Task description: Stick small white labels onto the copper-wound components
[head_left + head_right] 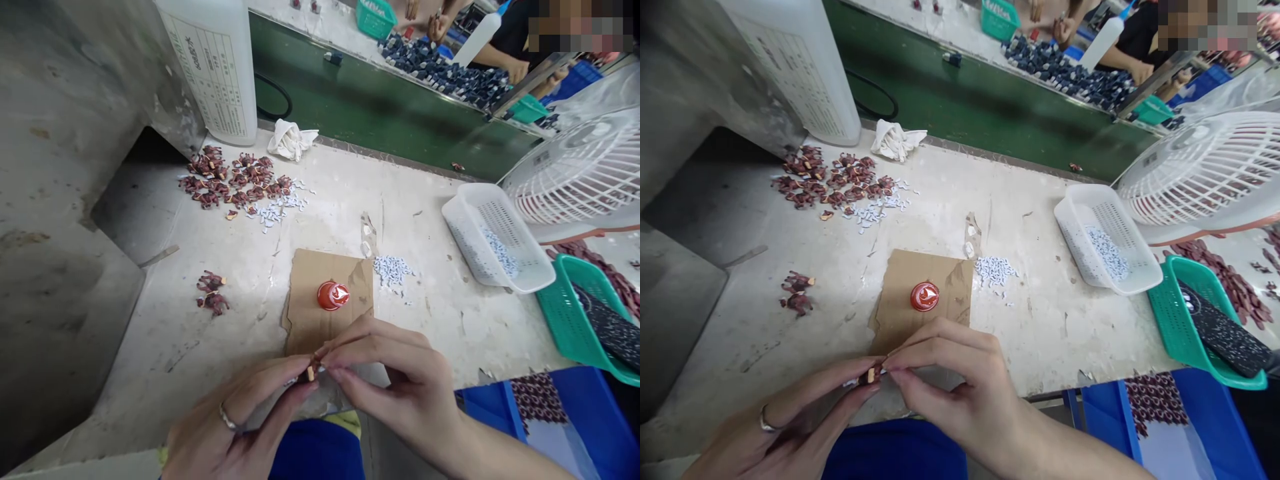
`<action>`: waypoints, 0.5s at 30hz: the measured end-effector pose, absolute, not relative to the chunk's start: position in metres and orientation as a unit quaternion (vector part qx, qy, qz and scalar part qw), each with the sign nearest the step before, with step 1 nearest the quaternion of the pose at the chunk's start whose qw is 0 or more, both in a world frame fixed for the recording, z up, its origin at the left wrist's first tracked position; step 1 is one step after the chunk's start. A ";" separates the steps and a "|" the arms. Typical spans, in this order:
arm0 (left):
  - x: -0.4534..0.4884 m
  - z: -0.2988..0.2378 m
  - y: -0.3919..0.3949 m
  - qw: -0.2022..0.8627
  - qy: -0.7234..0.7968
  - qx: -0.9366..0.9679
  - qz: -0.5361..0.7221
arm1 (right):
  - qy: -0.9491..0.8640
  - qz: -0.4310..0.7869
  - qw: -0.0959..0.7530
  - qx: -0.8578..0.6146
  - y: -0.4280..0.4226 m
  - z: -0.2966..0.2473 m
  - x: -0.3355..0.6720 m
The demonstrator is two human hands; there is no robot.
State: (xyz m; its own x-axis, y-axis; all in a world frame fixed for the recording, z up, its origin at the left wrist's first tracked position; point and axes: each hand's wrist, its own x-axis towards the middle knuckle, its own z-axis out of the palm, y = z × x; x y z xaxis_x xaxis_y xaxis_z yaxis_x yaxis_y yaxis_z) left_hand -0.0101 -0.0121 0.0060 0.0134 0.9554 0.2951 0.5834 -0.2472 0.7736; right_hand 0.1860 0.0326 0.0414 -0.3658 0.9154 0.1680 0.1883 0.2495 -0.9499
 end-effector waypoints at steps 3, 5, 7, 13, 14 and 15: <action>-0.009 0.009 -0.010 0.243 0.565 0.674 0.408 | -0.683 0.465 0.393 -0.404 0.032 0.040 0.186; -0.009 0.010 -0.009 0.235 0.567 0.678 0.406 | -0.684 0.467 0.391 -0.402 0.032 0.039 0.186; -0.009 0.010 -0.009 0.221 0.571 0.680 0.404 | -0.688 0.467 0.382 -0.402 0.031 0.040 0.186; -0.003 0.005 -0.011 0.180 0.584 0.670 0.422 | -0.760 0.375 0.353 -0.396 0.027 0.042 0.187; -0.001 0.005 -0.012 0.181 0.590 0.661 0.428 | -0.781 0.344 0.347 -0.389 0.025 0.042 0.188; 0.001 0.005 -0.013 0.192 0.600 0.643 0.435 | -0.802 0.312 0.343 -0.377 0.024 0.041 0.190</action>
State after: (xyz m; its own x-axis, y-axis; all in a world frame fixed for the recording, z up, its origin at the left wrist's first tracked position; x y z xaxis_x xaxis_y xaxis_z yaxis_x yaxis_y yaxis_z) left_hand 0.0011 -0.0132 0.0045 -0.0983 0.9392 0.3291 0.6043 -0.2064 0.7695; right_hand 0.1901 0.0236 0.0412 -0.4807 0.8186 0.3143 0.3903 0.5207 -0.7593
